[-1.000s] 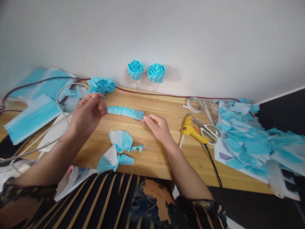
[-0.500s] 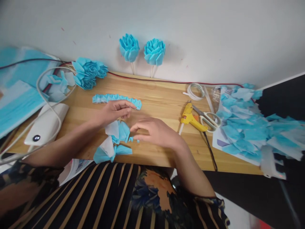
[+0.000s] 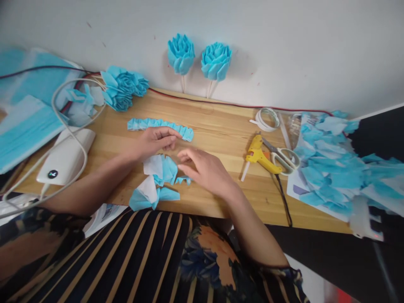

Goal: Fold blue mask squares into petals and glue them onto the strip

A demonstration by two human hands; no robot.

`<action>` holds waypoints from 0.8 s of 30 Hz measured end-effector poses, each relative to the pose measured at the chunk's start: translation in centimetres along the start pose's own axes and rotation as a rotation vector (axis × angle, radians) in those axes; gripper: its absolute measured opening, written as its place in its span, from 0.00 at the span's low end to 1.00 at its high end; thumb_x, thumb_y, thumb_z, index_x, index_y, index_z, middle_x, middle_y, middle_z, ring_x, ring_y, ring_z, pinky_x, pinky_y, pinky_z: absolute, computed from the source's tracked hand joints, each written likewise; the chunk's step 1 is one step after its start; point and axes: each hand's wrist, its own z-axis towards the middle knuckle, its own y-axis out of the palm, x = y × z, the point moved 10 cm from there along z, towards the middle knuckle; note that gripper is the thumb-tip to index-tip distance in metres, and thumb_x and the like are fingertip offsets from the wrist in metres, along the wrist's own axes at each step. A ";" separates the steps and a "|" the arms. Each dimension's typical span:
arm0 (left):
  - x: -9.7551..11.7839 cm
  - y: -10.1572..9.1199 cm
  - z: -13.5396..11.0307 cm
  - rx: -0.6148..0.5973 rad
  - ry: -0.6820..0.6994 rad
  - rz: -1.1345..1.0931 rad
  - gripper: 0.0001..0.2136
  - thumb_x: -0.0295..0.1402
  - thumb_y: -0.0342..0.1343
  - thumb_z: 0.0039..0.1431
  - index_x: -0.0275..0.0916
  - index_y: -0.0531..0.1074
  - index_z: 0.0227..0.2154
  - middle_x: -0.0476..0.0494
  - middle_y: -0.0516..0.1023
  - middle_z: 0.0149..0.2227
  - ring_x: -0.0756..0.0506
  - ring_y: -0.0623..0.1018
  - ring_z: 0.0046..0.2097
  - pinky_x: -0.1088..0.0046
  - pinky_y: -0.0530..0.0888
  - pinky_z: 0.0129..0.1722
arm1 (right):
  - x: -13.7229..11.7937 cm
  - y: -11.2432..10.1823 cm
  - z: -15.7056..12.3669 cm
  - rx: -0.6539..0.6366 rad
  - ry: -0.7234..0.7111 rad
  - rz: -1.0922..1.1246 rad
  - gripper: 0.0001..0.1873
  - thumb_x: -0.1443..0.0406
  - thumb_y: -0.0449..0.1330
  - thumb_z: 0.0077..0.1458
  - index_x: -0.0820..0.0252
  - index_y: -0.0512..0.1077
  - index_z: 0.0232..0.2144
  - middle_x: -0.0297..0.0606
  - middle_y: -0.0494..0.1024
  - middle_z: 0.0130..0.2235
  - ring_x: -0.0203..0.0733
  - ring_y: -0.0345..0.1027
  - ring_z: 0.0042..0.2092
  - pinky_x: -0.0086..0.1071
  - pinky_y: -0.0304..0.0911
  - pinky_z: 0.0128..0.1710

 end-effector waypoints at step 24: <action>-0.4 0.9 -0.3 -0.173 -0.033 0.227 0.20 0.33 0.58 0.55 0.39 0.75 0.52 0.40 0.80 0.51 0.41 0.78 0.50 0.69 0.74 0.46 | 8.0 -3.4 1.8 0.211 0.086 0.541 0.11 0.60 0.62 0.57 0.56 0.74 0.42 0.34 0.79 0.36 0.38 0.73 0.36 0.32 0.67 0.38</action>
